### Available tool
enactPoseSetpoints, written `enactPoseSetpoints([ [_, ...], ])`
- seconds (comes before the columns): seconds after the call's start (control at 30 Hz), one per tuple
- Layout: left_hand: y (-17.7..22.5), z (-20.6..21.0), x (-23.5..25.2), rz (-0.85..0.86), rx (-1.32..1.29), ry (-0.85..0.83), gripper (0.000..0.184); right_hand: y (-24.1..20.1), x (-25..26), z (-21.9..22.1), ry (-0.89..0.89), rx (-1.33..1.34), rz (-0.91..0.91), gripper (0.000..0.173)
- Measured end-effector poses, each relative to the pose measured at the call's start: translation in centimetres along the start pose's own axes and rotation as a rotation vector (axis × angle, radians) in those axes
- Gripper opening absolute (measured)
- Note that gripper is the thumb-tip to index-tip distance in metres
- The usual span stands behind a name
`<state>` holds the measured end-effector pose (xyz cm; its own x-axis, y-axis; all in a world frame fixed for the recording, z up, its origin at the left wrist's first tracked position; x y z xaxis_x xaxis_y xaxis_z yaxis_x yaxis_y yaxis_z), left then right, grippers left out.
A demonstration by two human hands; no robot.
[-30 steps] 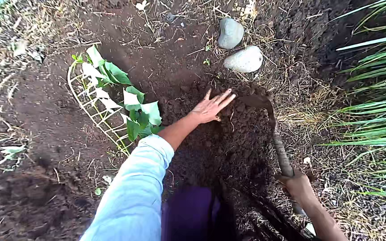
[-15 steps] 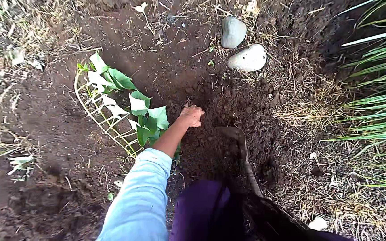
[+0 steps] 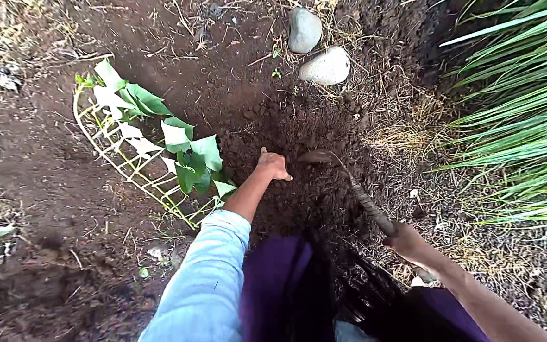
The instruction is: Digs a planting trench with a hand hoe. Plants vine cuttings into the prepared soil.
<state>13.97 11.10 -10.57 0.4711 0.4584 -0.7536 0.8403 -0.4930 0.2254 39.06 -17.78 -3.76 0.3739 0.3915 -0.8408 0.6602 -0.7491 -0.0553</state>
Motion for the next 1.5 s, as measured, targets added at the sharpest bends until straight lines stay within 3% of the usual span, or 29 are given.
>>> enactPoseSetpoints([
  [0.13,0.7,2.6,-1.9,0.089,0.057,-0.066,0.084,3.8,-2.1,-0.9,0.000,-0.033,0.013,0.033],
  [0.3,1.0,5.2,-3.5,0.211,0.166,-0.045,0.078,7.8,-5.8,-2.9,0.124,-0.256,0.029,0.036],
  [0.4,1.2,6.8,-5.1,0.260,0.192,-0.052,0.070,6.1,-7.0,-4.2,0.241,-0.138,-0.035,0.036],
  [0.53,1.4,7.0,-6.7,0.274,0.078,-0.197,0.065,-1.4,-5.2,-0.6,0.315,0.365,-0.091,0.031],
  [0.6,1.0,5.6,-7.0,0.270,-0.097,-0.115,0.049,-4.2,-2.5,3.0,0.171,0.369,-0.078,0.033],
  [0.7,-1.3,2.6,-6.3,0.226,-0.261,0.161,0.035,-3.7,-1.4,5.7,-0.033,0.064,-0.006,0.044],
  [0.77,-2.9,0.7,-5.7,0.187,-0.340,0.303,0.028,-1.8,-2.6,4.3,0.011,0.007,0.014,0.042],
  [0.83,-3.0,0.4,-4.4,0.178,-0.388,0.341,0.023,-0.5,-4.3,2.1,0.116,0.064,0.001,0.039],
  [0.87,-2.3,1.0,-3.1,0.180,-0.402,0.337,0.030,-0.5,-5.1,0.9,0.183,0.119,-0.012,0.037],
  [0.97,1.7,4.6,0.4,0.132,-0.361,0.170,0.087,-3.3,-6.2,-1.6,0.421,0.418,-0.124,0.029],
  [1.0,3.1,5.8,1.1,0.128,-0.315,0.113,0.091,-4.7,-5.8,-1.9,0.488,0.504,-0.164,0.024],
  [1.07,4.9,6.8,0.9,0.144,-0.228,0.031,0.086,-6.6,-4.0,-1.7,0.523,0.539,-0.184,0.024],
  [1.1,5.1,7.0,0.4,0.163,-0.195,-0.004,0.083,-6.4,-2.8,-1.1,0.460,0.478,-0.147,0.027],
  [1.23,4.6,7.9,-1.9,0.262,-0.065,-0.105,0.081,1.3,-0.4,1.4,0.027,0.136,0.088,0.034],
  [1.37,4.4,9.7,-3.3,0.303,-0.046,-0.037,0.071,5.4,-5.5,-0.8,0.106,-0.085,0.072,0.034],
  [1.43,4.6,9.8,-3.7,0.322,-0.074,0.026,0.062,4.2,-6.9,-2.4,0.199,-0.062,0.039,0.036],
  [1.5,4.7,10.0,-4.4,0.337,-0.103,0.065,0.056,1.7,-7.1,-2.7,0.296,0.126,-0.017,0.034],
])
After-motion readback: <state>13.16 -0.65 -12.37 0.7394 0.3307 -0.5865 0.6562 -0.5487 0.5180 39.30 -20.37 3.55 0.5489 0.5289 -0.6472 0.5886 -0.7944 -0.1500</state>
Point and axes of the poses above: each hand's wrist, its own x-axis towards the middle knuckle, its own z-axis out of the palm, y = z × x, the point moved 1 cm from there along x, towards the middle knuckle, and after that the axes turned 4 degrees about -x, right-handed, at the moved point
